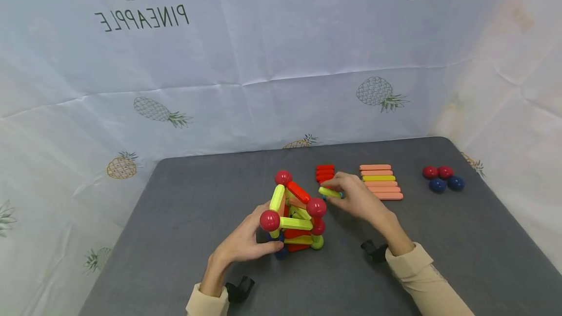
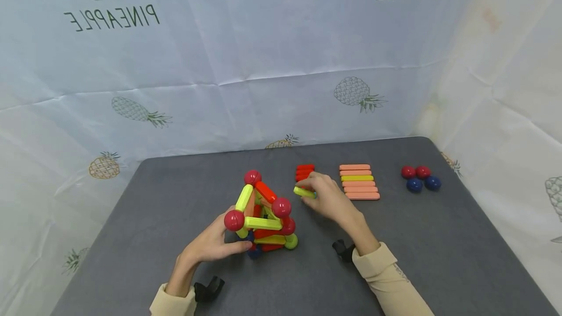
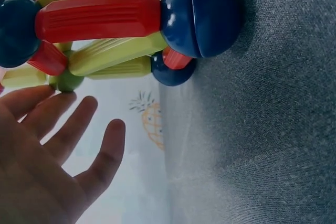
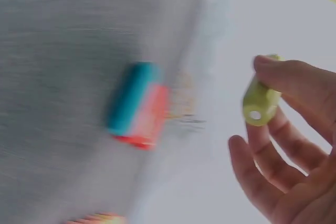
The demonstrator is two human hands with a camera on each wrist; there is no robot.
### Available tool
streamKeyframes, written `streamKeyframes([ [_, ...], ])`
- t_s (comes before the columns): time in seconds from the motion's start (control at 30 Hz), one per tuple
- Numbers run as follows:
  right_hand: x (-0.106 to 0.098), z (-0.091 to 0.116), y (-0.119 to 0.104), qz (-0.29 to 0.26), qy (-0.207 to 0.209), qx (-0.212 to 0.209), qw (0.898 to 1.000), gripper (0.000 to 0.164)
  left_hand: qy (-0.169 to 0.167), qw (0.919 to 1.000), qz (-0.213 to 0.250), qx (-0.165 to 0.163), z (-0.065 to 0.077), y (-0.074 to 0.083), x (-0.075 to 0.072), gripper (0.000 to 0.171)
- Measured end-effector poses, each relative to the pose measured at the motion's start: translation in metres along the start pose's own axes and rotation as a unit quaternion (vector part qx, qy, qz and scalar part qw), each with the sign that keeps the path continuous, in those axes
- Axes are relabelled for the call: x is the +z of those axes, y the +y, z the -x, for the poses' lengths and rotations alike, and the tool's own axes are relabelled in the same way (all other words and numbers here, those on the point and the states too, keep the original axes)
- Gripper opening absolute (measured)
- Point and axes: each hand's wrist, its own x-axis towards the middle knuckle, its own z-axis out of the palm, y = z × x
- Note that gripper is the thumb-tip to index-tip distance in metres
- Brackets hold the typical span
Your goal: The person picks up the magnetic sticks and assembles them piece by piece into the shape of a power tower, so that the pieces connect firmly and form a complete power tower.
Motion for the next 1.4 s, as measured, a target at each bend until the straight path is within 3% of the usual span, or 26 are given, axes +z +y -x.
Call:
streamKeyframes([
  [0.17, -0.03, 0.002, -0.033, -0.036, 0.096, -0.058, 0.993, 0.034, -0.01, 0.9999, 0.006, 0.001, -0.002, 0.0, 0.0, 0.079],
  [0.33, -0.05, 0.005, -0.072, -0.085, 0.161, -0.163, 0.97, 0.038, -0.008, 0.9998, 0.012, 0.015, -0.003, -0.001, 0.0, 0.077],
  [0.43, -0.054, 0.007, -0.093, -0.119, 0.144, -0.233, 0.954, 0.039, -0.007, 0.9994, 0.01, 0.033, -0.004, -0.003, 0.0, 0.075],
  [0.53, -0.051, 0.009, -0.105, -0.134, 0.089, -0.266, 0.95, 0.038, -0.007, 0.9985, 0.004, 0.054, -0.005, -0.005, 0.0, 0.071],
  [0.63, -0.044, 0.01, -0.11, -0.105, 0.043, -0.258, 0.959, 0.036, -0.008, 0.9984, 0.004, 0.055, -0.005, -0.005, 0.001, 0.067],
  [0.8, -0.036, 0.011, -0.113, -0.03, 0.032, -0.241, 0.969, 0.034, -0.011, 0.9982, 0.0, 0.058, -0.005, -0.005, 0.001, 0.065],
  [1.03, -0.033, 0.012, -0.122, 0.039, 0.031, -0.236, 0.97, 0.033, -0.009, 0.9981, -0.005, 0.06, -0.004, -0.006, 0.001, 0.064],
  [1.23, -0.028, 0.013, -0.125, 0.116, 0.04, -0.237, 0.964, 0.033, -0.026, 0.9979, 0.007, 0.06, -0.004, -0.007, -0.002, 0.074],
  [1.3, -0.027, 0.014, -0.125, 0.116, 0.04, -0.235, 0.964, 0.032, -0.04, 0.9969, 0.016, 0.066, -0.006, -0.009, -0.005, 0.084],
  [1.4, -0.029, 0.014, -0.12, 0.07, 0.063, -0.224, 0.97, 0.033, -0.069, 0.9941, 0.042, 0.072, -0.012, -0.014, -0.01, 0.101],
])
